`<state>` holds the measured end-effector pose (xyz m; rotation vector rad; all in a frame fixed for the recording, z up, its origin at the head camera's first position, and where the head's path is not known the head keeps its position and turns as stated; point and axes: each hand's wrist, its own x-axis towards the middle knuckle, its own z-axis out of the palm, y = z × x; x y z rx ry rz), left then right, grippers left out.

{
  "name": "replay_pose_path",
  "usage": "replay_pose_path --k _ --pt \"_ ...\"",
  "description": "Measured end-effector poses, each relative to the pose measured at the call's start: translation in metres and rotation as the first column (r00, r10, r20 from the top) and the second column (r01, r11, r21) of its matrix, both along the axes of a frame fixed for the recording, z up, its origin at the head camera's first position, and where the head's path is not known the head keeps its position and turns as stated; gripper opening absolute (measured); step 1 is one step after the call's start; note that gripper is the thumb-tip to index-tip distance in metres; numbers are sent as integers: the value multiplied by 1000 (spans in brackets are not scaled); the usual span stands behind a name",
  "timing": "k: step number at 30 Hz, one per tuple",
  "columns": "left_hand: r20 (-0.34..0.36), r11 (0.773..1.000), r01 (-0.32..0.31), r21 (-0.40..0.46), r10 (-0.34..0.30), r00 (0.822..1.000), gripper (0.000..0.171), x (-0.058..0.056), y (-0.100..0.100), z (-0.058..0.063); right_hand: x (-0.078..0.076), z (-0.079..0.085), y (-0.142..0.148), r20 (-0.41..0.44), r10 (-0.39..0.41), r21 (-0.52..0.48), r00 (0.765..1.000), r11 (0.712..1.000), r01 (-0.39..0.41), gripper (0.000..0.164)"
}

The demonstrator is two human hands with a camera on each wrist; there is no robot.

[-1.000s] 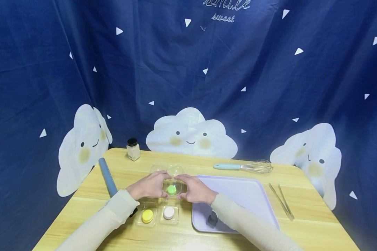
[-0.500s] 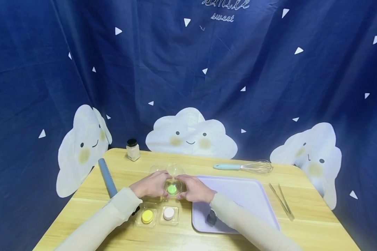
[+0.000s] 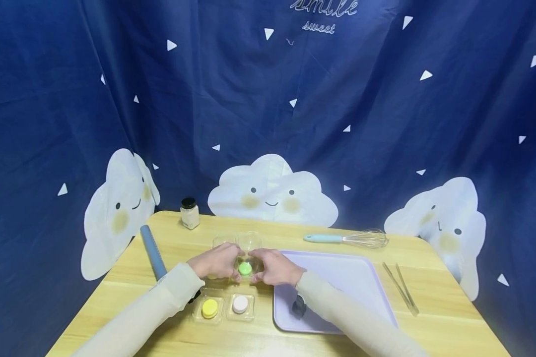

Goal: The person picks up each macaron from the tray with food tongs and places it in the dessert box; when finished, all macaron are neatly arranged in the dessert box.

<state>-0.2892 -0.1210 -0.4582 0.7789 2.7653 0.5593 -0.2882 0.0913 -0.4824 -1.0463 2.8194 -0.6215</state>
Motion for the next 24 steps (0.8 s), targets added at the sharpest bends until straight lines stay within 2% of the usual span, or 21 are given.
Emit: replay_pose_path --k 15,24 --pt "0 1000 18 -5 -18 1000 76 -1 0 1 1 4 0 -11 -7 34 1000 999 7 74" --pt "40 1000 -3 8 2 999 77 3 2 5 3 5 1 -21 -19 30 1000 999 20 74"
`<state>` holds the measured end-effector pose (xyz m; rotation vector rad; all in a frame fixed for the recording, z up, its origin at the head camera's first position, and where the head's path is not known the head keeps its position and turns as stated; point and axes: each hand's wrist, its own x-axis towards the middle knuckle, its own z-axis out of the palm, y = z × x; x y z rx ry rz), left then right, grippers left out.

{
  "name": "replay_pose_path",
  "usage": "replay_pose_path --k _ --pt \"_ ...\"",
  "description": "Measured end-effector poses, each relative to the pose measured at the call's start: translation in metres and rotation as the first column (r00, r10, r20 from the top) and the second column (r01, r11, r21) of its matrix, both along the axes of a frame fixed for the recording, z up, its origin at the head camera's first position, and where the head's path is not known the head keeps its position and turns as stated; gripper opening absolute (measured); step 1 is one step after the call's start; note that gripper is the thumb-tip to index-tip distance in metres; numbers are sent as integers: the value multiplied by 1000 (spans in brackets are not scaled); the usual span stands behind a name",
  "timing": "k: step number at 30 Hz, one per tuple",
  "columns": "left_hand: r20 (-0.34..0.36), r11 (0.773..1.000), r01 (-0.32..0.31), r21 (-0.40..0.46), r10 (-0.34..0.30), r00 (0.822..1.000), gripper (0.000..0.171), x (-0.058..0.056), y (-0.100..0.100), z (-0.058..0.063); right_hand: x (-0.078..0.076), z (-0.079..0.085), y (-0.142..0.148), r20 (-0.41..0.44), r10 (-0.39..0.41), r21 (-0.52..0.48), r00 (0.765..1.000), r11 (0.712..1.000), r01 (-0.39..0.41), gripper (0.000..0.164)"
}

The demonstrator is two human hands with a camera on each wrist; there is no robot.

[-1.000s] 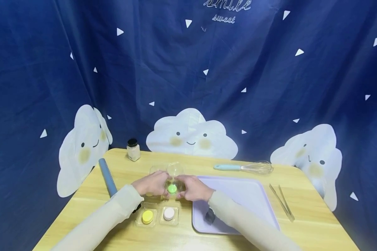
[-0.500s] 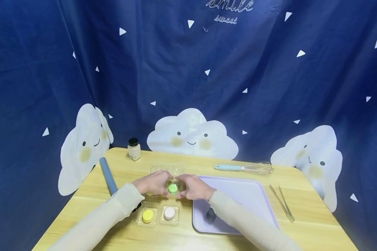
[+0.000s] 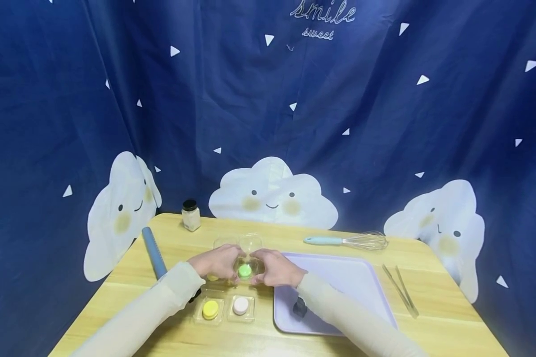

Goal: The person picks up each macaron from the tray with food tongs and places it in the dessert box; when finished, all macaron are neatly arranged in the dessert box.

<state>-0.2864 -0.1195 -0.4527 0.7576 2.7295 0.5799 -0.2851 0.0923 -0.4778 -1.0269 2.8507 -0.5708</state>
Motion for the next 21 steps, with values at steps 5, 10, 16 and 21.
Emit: replay_pose_path --k 5,10,16,21 --pt "-38 1000 -16 -12 15 999 74 3 -4 3 1 3 3 -25 -5 -4 1000 1000 5 76" --pt "-91 1000 -9 18 10 996 74 0 -8 15 -1 12 5 -61 3 -34 998 999 -5 75" --pt "-140 995 5 97 8 990 85 -8 -20 27 -5 28 0 -77 44 -163 996 985 -56 74" --pt "-169 973 14 231 26 985 91 -12 -32 39 -12 40 -8 -58 38 -319 998 946 -54 78"
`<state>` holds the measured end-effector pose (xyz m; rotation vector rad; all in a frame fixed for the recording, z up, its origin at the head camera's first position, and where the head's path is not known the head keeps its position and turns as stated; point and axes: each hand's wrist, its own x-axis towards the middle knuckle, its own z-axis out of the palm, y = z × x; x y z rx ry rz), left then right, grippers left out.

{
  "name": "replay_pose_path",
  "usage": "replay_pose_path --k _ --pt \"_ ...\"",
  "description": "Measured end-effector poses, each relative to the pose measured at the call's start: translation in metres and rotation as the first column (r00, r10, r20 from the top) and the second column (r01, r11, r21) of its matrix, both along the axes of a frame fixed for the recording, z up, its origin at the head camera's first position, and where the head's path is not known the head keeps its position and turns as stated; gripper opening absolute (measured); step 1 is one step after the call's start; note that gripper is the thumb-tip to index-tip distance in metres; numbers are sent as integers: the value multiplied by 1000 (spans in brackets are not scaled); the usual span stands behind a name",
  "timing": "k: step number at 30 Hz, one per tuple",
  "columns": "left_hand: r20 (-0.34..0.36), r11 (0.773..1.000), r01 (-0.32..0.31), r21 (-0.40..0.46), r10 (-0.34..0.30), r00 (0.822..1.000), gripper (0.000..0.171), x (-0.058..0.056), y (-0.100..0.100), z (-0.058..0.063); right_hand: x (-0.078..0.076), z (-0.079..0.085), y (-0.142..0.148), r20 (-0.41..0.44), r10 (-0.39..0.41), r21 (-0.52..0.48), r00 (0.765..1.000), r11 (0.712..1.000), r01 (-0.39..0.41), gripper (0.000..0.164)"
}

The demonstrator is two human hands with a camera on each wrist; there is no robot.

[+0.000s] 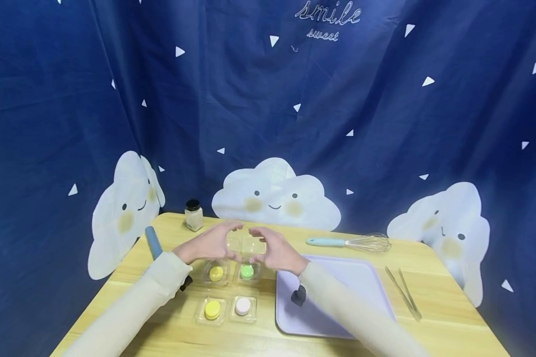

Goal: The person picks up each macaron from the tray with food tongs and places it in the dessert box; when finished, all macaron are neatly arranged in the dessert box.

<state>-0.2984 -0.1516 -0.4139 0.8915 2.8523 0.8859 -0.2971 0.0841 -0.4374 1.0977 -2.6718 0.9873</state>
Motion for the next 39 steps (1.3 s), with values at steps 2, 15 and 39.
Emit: replay_pose_path --k 2,15,39 --pt "-12 999 2 51 -1 1000 91 -2 -5 4 -4 5 -5 19 -3 -67 1000 998 4 79" --pt "-16 961 6 278 -1 1000 94 -22 -33 14 -30 23 -32 84 28 -322 996 947 1 77" --pt "332 989 -89 118 45 942 106 -61 -41 -25 -75 -11 -61 218 -21 5 976 1000 21 92"
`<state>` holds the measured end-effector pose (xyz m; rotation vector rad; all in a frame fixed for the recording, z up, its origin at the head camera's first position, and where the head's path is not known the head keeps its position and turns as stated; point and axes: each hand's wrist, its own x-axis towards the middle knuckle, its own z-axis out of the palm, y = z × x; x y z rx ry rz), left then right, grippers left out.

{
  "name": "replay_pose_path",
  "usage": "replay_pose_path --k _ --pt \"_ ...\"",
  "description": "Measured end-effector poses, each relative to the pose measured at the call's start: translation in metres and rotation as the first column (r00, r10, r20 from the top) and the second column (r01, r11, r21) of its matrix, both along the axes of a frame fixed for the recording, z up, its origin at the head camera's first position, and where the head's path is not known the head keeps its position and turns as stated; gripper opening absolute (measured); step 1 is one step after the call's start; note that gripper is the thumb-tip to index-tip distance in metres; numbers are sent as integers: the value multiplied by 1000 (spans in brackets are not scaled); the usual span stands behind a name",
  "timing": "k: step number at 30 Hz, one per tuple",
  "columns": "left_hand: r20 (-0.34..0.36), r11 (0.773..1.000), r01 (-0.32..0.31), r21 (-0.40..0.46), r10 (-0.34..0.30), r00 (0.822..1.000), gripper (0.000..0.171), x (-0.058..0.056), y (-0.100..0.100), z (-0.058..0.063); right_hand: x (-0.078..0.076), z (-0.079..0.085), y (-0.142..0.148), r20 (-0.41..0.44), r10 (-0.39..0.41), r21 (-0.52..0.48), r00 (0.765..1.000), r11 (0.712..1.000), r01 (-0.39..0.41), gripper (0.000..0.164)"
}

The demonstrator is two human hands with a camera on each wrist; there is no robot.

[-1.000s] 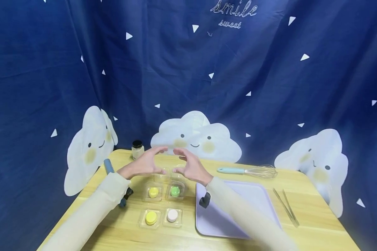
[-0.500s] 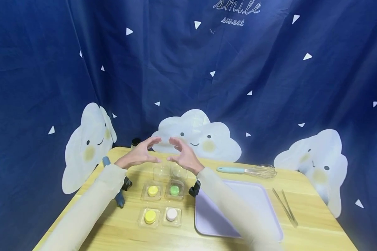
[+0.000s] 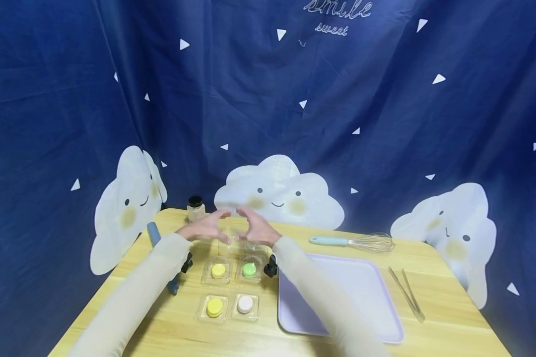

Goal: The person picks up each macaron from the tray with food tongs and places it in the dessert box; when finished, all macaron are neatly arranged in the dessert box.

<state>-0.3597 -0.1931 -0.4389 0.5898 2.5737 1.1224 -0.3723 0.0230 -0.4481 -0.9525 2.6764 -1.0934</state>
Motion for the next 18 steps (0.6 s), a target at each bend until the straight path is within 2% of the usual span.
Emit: replay_pose_path --k 5,10,18 --pt "62 995 -8 -101 15 998 108 -2 6 -11 -3 -11 -3 34 23 122 999 992 -27 92" --pt "51 980 -3 -197 13 999 106 1 10 -16 -2 -18 -7 77 30 196 997 980 -45 95" --pt "66 980 1 -199 12 998 107 5 16 -14 -1 -18 -10 72 50 268 996 961 -67 94"
